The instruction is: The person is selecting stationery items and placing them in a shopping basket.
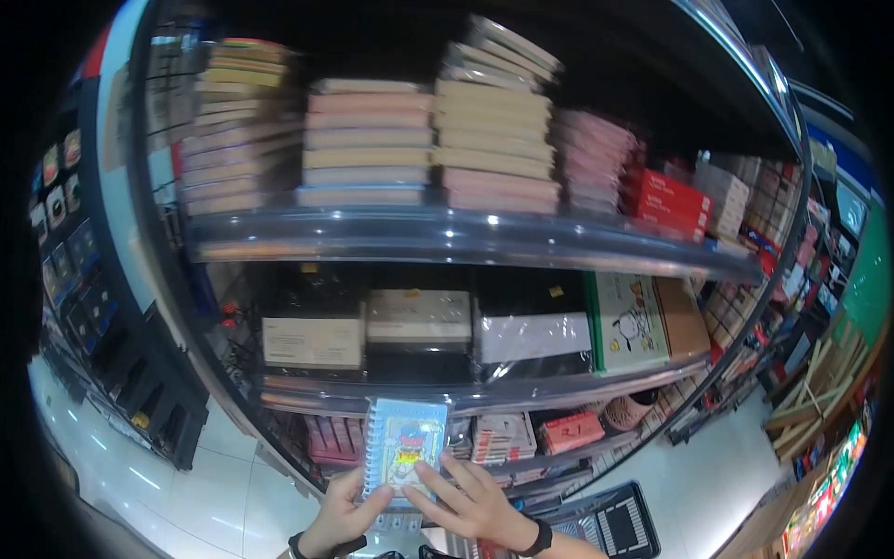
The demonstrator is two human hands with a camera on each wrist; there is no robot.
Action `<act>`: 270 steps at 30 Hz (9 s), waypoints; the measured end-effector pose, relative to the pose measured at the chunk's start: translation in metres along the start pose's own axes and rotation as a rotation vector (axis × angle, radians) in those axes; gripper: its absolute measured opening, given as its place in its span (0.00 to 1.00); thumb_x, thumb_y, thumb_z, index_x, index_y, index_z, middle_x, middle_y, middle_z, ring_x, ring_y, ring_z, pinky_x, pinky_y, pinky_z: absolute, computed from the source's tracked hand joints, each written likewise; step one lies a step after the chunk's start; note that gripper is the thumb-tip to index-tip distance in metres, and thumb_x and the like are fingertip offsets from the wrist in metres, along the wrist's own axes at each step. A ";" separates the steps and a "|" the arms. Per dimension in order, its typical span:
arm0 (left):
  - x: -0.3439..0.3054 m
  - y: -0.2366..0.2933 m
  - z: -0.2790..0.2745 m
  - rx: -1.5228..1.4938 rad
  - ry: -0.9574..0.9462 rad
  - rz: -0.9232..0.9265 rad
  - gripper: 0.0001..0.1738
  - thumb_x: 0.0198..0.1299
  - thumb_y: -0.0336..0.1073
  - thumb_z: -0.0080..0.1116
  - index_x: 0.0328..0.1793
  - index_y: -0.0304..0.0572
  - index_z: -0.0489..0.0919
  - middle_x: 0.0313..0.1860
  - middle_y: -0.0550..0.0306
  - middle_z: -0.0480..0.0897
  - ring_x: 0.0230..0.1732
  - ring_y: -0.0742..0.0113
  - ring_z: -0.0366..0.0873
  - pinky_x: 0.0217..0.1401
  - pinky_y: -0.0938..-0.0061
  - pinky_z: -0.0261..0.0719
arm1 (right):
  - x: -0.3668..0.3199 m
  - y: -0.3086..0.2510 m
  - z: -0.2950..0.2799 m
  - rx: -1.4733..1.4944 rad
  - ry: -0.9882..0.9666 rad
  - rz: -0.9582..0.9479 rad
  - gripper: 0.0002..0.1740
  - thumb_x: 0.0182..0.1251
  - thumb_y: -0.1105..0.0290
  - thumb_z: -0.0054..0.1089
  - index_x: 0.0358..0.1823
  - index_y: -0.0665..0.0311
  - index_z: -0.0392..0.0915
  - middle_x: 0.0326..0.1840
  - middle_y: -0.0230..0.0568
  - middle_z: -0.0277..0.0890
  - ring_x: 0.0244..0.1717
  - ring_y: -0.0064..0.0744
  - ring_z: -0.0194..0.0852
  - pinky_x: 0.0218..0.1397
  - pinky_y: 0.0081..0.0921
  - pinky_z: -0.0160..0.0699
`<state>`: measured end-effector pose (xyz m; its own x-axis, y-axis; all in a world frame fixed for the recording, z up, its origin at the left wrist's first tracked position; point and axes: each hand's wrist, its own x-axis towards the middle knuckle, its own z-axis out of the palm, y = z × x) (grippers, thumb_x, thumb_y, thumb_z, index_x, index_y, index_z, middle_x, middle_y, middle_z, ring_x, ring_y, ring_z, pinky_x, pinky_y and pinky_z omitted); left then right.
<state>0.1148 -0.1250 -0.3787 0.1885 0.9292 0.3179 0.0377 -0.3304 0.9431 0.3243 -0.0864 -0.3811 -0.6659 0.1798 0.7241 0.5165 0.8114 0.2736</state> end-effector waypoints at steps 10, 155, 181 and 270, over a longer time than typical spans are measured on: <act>0.001 0.064 -0.051 0.178 -0.102 0.466 0.31 0.49 0.51 0.67 0.50 0.32 0.76 0.53 0.41 0.74 0.50 0.54 0.75 0.54 0.66 0.71 | 0.127 0.043 -0.108 0.022 0.354 -0.081 0.18 0.55 0.78 0.57 0.50 0.68 0.73 0.50 0.58 0.76 0.52 0.55 0.77 0.52 0.43 0.79; 0.256 0.234 -0.105 0.753 0.546 0.711 0.39 0.62 0.61 0.37 0.61 0.29 0.66 0.56 0.27 0.71 0.60 0.37 0.69 0.62 0.57 0.66 | 0.315 0.158 -0.062 -0.065 0.465 0.414 0.36 0.72 0.43 0.28 0.39 0.71 0.76 0.39 0.66 0.75 0.46 0.64 0.72 0.51 0.48 0.67; 0.254 0.215 -0.085 0.378 0.705 0.788 0.23 0.48 0.42 0.62 0.45 0.33 0.76 0.39 0.40 0.81 0.45 0.48 0.79 0.49 0.60 0.76 | 0.312 0.151 -0.034 -0.304 0.738 0.306 0.18 0.64 0.53 0.56 0.41 0.61 0.79 0.31 0.50 0.81 0.36 0.47 0.81 0.41 0.35 0.75; 0.140 0.199 -0.142 0.873 0.528 0.938 0.08 0.54 0.30 0.51 0.35 0.32 0.77 0.34 0.41 0.78 0.42 0.43 0.75 0.47 0.58 0.73 | 0.435 0.098 -0.039 -0.245 0.067 0.194 0.27 0.48 0.73 0.59 0.52 0.61 0.63 0.44 0.59 0.76 0.49 0.57 0.74 0.51 0.40 0.71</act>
<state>0.0095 -0.0375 -0.1326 0.1022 0.1915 0.9762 0.7372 -0.6735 0.0549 0.1065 0.0491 -0.0148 -0.5098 0.2747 0.8153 0.7502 0.6057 0.2651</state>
